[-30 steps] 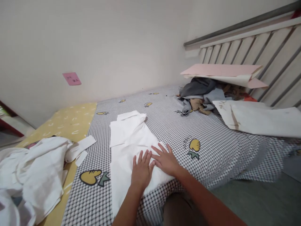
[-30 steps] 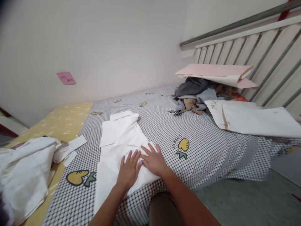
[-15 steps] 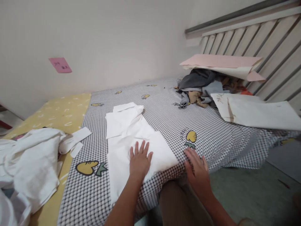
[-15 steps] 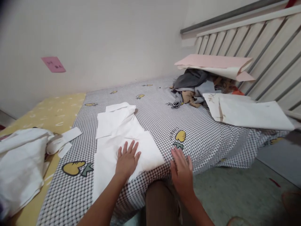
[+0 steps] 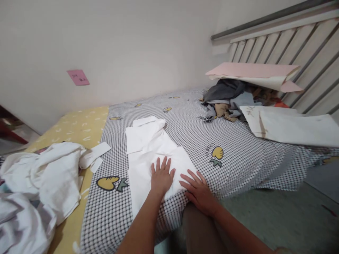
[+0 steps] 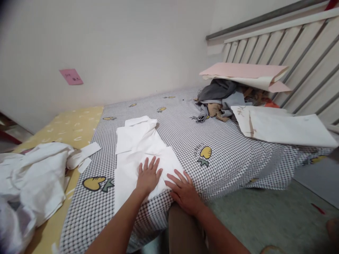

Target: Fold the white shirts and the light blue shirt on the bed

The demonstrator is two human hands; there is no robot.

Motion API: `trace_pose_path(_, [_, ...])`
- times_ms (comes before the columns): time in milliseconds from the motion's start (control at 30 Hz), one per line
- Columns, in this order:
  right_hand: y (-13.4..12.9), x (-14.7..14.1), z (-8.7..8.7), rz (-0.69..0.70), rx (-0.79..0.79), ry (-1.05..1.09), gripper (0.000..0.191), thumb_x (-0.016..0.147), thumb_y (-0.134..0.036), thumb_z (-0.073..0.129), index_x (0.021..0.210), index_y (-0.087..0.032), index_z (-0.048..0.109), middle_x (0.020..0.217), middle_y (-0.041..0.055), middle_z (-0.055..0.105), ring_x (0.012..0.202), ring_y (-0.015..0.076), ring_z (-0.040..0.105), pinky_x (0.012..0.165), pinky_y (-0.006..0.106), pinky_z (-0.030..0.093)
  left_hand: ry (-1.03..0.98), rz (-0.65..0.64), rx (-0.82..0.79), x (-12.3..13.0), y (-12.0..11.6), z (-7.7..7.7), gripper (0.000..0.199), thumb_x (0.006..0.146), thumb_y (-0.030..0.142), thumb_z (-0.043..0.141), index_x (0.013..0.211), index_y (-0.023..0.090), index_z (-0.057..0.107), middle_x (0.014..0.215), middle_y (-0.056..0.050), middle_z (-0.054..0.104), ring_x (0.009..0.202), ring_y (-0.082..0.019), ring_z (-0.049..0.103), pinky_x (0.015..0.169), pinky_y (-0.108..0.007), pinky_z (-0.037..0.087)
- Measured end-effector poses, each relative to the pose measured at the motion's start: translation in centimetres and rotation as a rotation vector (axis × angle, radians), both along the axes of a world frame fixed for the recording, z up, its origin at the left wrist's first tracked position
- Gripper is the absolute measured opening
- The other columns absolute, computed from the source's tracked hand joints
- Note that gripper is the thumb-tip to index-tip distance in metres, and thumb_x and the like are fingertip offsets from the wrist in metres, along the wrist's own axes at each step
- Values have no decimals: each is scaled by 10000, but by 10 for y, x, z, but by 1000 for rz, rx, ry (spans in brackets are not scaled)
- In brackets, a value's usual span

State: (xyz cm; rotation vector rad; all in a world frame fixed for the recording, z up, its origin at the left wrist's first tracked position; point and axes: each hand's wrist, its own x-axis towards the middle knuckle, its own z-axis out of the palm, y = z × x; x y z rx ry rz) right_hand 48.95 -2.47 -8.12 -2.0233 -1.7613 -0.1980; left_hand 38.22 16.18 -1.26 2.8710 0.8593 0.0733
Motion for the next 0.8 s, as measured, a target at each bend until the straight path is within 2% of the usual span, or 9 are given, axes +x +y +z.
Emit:
trace_pose_path(100, [2,3,3,19,24,52,421,999,-405,480,1416,-358,520,1539,5,476,1482,284,300,1193,604,192,78,-56,-43,-16,0,14,610,988,454,371,1556,254,274,1657,-26,190,1536,-322,140,1231,-623,185])
trace_pose_path(200, [3,4,11,13,3,169,471,974,-474,502,1426,-343,511,1506,36,517,1454,297,359,1180,613,237,90,-104,-43,-51,-7,23,569,983,374,417,1536,274,323,1642,-23,247,1527,-285,203,1231,-608,201])
trace_pose_path(267, [4,-1,19,-62,46,239,544,969,-463,492,1486,-302,437,1498,76,521,1429,297,401,1158,587,301,85,-127,-17,-79,-14,23,541,991,354,415,1523,284,348,1631,-30,280,1518,-276,238,1220,-629,214])
trace_pose_path(333, [7,-15,30,-171,140,230,593,968,-402,476,1533,-266,359,1525,111,482,1425,300,406,1148,578,317,73,-147,39,-104,-19,17,552,981,380,464,1515,287,360,1621,-54,302,1506,-292,272,1200,-669,230])
trace_pose_path(400, [13,-34,41,-193,191,133,604,957,-337,488,1540,-280,344,1575,109,409,1461,311,341,1171,603,244,58,-169,113,-125,-22,8,637,932,417,574,1516,297,351,1615,-75,311,1496,-314,297,1181,-699,247])
trace_pose_path(500, [23,-59,51,-6,91,-29,588,948,-298,530,1514,-362,383,1605,35,369,1503,314,244,1195,634,122,18,-196,217,-148,-18,-8,825,845,372,714,1538,341,269,1626,-62,293,1496,-316,299,1171,-718,251])
trace_pose_path(600, [29,-60,44,101,-52,-65,548,954,-325,556,1483,-386,426,1559,1,445,1475,314,312,1179,649,169,-42,-168,276,-170,-6,-23,893,830,371,732,1552,355,208,1632,-50,286,1498,-320,294,1167,-719,254])
trace_pose_path(700, [26,-41,27,14,-79,-42,532,948,-357,574,1468,-338,463,1551,30,454,1456,320,348,1159,639,229,-103,-74,279,-192,6,-36,833,859,494,665,1553,310,243,1616,-70,324,1487,-337,314,1169,-691,261])
trace_pose_path(800, [19,-25,18,-30,-69,-14,502,947,-342,562,1444,-335,493,1541,26,470,1454,297,355,1159,609,246,-139,-23,258,-204,10,-43,778,874,519,628,1541,297,295,1601,-72,363,1481,-331,328,1185,-659,237])
